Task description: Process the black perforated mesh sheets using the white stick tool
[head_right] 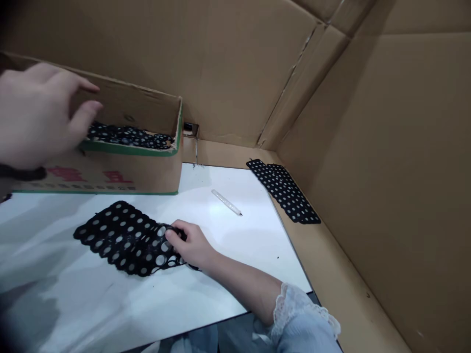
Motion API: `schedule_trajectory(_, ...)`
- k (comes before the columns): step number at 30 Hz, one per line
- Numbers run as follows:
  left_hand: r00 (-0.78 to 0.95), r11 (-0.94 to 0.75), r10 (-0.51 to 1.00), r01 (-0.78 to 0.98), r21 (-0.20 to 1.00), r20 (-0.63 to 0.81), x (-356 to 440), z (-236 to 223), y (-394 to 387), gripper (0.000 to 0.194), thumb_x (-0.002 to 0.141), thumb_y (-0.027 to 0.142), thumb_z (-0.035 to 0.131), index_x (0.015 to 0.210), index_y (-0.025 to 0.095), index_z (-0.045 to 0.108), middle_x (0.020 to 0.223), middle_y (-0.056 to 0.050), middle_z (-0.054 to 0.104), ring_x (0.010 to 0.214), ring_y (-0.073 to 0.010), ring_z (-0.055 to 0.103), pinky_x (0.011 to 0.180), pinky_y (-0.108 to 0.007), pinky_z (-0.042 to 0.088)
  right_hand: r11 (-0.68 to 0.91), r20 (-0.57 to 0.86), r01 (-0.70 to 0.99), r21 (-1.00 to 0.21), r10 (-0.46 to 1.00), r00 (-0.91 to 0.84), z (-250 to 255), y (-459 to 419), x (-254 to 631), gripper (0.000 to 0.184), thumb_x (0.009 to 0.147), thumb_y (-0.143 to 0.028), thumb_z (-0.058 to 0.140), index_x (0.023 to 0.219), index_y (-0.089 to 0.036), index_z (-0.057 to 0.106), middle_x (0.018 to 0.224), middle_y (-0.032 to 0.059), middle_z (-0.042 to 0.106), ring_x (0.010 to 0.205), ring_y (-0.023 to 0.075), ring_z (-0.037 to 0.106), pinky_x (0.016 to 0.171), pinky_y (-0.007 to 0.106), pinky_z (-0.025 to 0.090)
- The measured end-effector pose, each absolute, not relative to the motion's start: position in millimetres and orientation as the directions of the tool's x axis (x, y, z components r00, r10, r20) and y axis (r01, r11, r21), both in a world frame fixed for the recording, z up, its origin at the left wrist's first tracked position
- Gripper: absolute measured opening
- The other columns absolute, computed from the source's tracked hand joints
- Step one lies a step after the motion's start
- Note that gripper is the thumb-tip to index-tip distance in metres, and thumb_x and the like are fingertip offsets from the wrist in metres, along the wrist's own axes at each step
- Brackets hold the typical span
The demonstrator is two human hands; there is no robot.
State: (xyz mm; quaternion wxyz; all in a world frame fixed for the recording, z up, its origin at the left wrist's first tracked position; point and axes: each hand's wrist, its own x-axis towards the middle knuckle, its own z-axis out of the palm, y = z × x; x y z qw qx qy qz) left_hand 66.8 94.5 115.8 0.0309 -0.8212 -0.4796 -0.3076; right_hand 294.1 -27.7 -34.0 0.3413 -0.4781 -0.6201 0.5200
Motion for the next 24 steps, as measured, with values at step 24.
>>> schedule_trajectory(24, 0.83, -0.665, 0.529, 0.535, 0.521, -0.176, 102, -8, 11, 0.038, 0.091, 0.046, 0.043, 0.068, 0.017, 0.049, 0.063, 0.0, 0.056, 0.055, -0.0122, 0.048, 0.051, -0.024, 0.027, 0.19, 0.019, 0.261, -0.946, 0.84, -0.542, -35, -24, 294, 0.019, 0.084, -0.028, 0.056, 0.069, -0.016, 0.053, 0.07, -0.0012, 0.048, 0.067, 0.0121, 0.045, 0.064, 0.025, 0.038)
